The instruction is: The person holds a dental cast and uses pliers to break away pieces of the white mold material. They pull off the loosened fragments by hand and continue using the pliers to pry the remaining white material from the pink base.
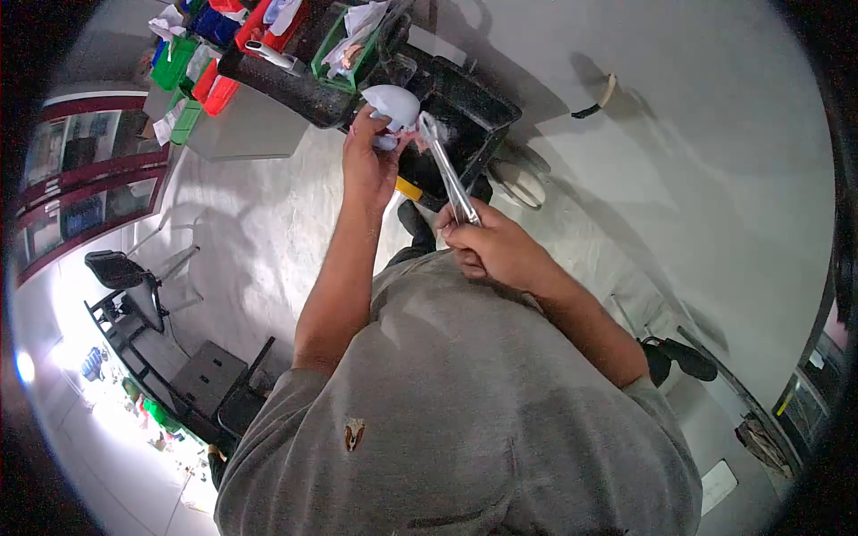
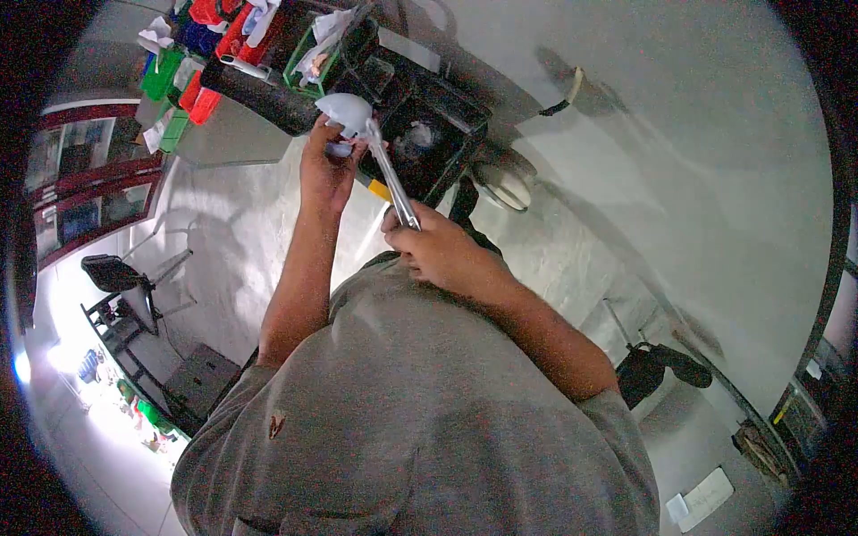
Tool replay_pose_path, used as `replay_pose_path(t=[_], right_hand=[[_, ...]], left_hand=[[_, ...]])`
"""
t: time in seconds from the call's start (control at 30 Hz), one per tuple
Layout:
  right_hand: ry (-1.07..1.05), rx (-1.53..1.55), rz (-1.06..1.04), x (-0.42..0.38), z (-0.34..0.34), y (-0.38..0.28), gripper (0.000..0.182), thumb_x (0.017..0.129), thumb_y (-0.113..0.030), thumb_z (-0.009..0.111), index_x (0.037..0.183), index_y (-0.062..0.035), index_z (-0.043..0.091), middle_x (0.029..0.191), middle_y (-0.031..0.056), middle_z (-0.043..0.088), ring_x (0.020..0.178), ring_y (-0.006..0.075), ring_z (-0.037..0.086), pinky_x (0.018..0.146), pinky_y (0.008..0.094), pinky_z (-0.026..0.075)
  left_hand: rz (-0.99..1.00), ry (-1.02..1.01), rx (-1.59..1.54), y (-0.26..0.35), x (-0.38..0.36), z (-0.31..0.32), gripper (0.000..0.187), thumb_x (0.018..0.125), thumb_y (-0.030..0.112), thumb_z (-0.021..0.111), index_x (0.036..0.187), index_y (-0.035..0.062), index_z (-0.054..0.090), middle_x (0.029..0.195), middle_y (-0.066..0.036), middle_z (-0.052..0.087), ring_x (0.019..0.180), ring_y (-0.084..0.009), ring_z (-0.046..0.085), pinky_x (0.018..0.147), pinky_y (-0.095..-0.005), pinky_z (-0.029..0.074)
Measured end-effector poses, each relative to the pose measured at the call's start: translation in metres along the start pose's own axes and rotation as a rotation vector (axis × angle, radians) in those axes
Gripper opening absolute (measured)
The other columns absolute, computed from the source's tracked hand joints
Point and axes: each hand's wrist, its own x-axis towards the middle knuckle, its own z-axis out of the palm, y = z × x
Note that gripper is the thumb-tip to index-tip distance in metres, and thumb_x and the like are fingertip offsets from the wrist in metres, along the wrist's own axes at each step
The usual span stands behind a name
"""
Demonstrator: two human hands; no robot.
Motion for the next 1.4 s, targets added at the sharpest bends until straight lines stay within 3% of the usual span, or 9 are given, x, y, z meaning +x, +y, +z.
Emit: replay_pose_path(t=[0.13,0.3,0.57,0.6,0.7,0.97,1.17,1.27,1.4], right_hand=[[-0.112,0.131,-0.031,-0.006,-0.006,-0.01,0.044,0.09,-0.009,0.056,0.131,-0.0014,0.043,0.101,0.0116,0.062,0.097,0.0214,0.062,0.09,0.0358,0.052],[0.047,0.021,-0.318,0.005,-0.006,-0.012,0.037,0.093,-0.013,0.054,0.128,-0.0028,0.046,0.095,0.0083,0.062,0.091,0.0182,0.062,0.084,0.0319,0.051],[0.218,0.127,-0.284,0.037,0.012,-0.019,0.032,0.089,-0.031,0.064,0.107,-0.0087,0.051,0.09,0.004,0.062,0.078,0.0149,0.063,0.06,0.0266,0.047],[0.222,0.118,-0.319,0.036,0.015,-0.017,0.029,0.088,-0.027,0.065,0.106,-0.0086,0.05,0.091,0.0043,0.062,0.077,0.015,0.064,0.06,0.0264,0.047],[0.25,0.133,-0.466,0.053,0.013,0.002,0.025,0.087,-0.019,0.066,0.103,-0.0082,0.049,0.091,0.0051,0.063,0.075,0.0153,0.064,0.06,0.0259,0.047],[0.356,-0.066,-0.589,0.041,0.014,-0.001,0.021,0.092,-0.016,0.059,0.107,-0.006,0.048,0.095,0.008,0.063,0.077,0.0162,0.064,0.063,0.0279,0.05],[0.247,-0.141,-0.504,0.005,0.002,-0.002,0.035,0.097,-0.025,0.05,0.123,-0.0033,0.044,0.103,0.0089,0.06,0.088,0.0144,0.063,0.069,0.0269,0.051],[0.189,-0.349,-0.389,-0.024,-0.009,-0.011,0.04,0.096,-0.024,0.051,0.129,-0.0025,0.043,0.11,0.0096,0.06,0.102,0.0151,0.058,0.088,0.029,0.046],[-0.131,-0.444,-0.117,-0.031,-0.013,-0.023,0.047,0.092,-0.023,0.055,0.133,-0.0023,0.043,0.116,0.0081,0.059,0.109,0.0173,0.053,0.099,0.03,0.037]], left_hand=[[-0.134,-0.144,-0.265,0.012,-0.007,0.006,0.038,0.08,0.011,0.053,0.118,0.0026,0.05,0.107,-0.014,0.058,0.098,-0.0292,0.06,0.088,-0.0489,0.051],[-0.154,-0.208,-0.489,0.008,-0.009,0.005,0.041,0.076,0.013,0.053,0.115,0.001,0.051,0.105,-0.017,0.06,0.104,-0.0337,0.059,0.096,-0.0608,0.04],[-0.176,-0.193,-0.601,0.006,-0.018,0.039,0.027,0.079,0.026,0.047,0.093,0.0037,0.054,0.083,-0.009,0.05,0.075,-0.0243,0.05,0.078,-0.0413,0.046],[-0.186,-0.626,-0.67,0.007,-0.011,0.04,0.031,0.085,0.029,0.046,0.1,0.0031,0.055,0.094,-0.011,0.054,0.085,-0.0243,0.054,0.082,-0.0432,0.047],[-0.141,-0.161,-0.141,0.009,-0.018,0.049,0.043,0.092,0.039,0.044,0.109,0.0014,0.053,0.105,-0.013,0.057,0.095,-0.0255,0.056,0.088,-0.0433,0.046],[-0.087,-0.265,0.011,0.016,-0.031,0.069,0.045,0.094,0.044,0.044,0.113,0.0037,0.052,0.11,-0.017,0.06,0.086,-0.0215,0.062,0.074,-0.032,0.052],[-0.296,-0.201,-0.331,0.017,-0.022,0.053,0.025,0.093,0.033,0.047,0.099,0.009,0.052,0.113,-0.019,0.057,0.088,-0.0326,0.063,0.067,-0.0487,0.057],[-0.334,-0.277,-0.47,0.017,-0.012,0.039,0.028,0.093,0.034,0.047,0.101,0.0073,0.051,0.119,-0.019,0.053,0.097,-0.0376,0.058,0.089,-0.0692,0.042],[-0.423,-0.33,-0.468,0.022,-0.01,0.048,0.052,0.091,0.042,0.047,0.12,-0.0015,0.05,0.128,-0.023,0.048,0.106,-0.0337,0.057,0.107,-0.057,0.031]])
